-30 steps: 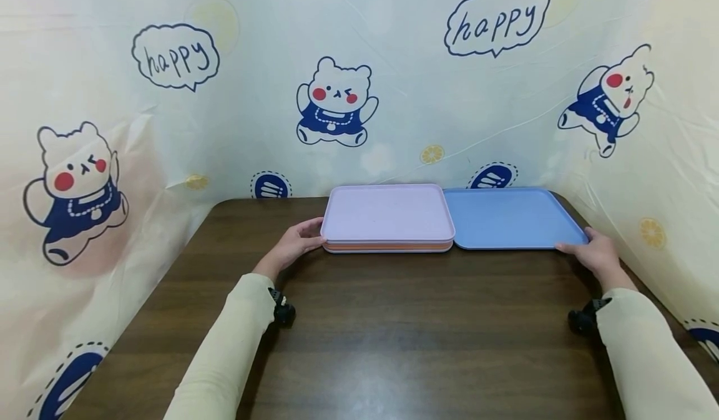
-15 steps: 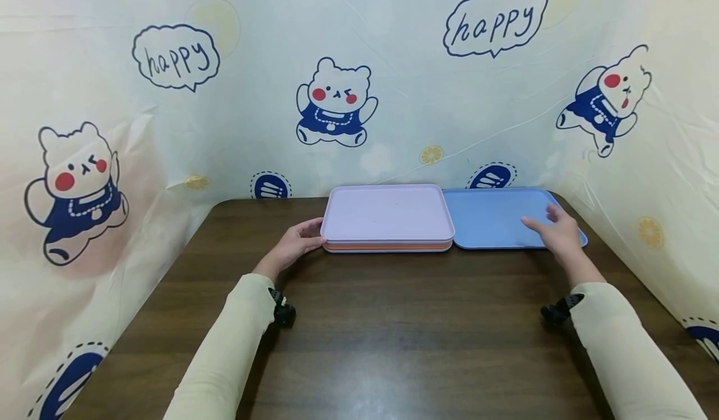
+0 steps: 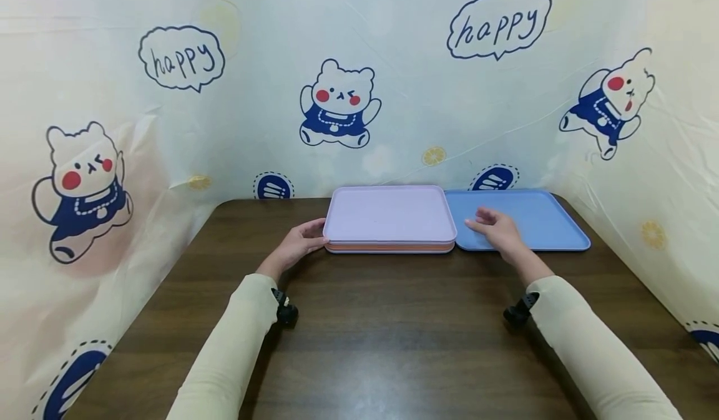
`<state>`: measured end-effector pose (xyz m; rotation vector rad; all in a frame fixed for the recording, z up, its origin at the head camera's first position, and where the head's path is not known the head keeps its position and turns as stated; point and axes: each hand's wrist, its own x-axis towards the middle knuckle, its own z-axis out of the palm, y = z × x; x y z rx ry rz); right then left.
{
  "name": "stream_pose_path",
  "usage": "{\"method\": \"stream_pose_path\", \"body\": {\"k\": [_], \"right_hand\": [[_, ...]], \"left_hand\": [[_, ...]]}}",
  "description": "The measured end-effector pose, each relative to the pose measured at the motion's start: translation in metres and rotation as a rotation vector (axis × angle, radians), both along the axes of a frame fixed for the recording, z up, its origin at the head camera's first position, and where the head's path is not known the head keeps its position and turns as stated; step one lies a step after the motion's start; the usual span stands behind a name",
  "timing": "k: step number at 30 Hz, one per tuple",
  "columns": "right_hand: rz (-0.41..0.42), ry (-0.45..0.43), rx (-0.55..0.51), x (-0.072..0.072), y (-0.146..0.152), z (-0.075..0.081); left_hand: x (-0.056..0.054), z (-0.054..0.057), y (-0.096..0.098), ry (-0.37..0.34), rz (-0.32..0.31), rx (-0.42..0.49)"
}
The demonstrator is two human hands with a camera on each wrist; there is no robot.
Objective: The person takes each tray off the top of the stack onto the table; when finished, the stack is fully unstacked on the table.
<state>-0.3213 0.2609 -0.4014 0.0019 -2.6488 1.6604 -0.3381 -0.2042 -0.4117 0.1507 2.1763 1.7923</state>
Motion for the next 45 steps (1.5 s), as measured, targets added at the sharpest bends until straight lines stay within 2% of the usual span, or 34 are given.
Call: {"method": "stream_pose_path", "body": {"k": [7, 11, 16, 24, 30, 32, 36, 42, 45], "right_hand": [[0.063, -0.046, -0.008, -0.004, -0.027, -0.012], [0.073, -0.038, -0.019, -0.008, -0.035, -0.019], [0.041, -0.056, -0.025, -0.009, -0.042, -0.021], [-0.027, -0.107, -0.028, -0.008, -0.049, -0.012], [-0.067, -0.063, -0.028, -0.008, -0.049, -0.003], [-0.063, -0.049, -0.060, -0.009, -0.048, 0.002], [-0.016, -0.084, -0.184, -0.012, -0.045, 0.013], [0.063, -0.189, -0.420, -0.013, -0.038, 0.024], [0.073, -0.232, -0.478, -0.013, -0.036, 0.024]], "left_hand": [[-0.011, -0.024, -0.003, 0.054, 0.044, -0.029], [-0.011, -0.024, -0.002, 0.054, 0.043, -0.019], [-0.011, -0.025, -0.002, 0.055, 0.035, 0.007], [-0.011, -0.026, -0.003, 0.051, 0.040, 0.009], [-0.013, -0.025, -0.001, 0.053, 0.032, 0.004], [-0.013, -0.025, -0.001, 0.056, 0.035, -0.001], [-0.012, -0.024, -0.001, 0.055, 0.039, 0.013], [-0.013, -0.024, -0.001, 0.070, 0.034, 0.000], [-0.012, -0.025, -0.002, 0.075, 0.042, -0.005]]}}
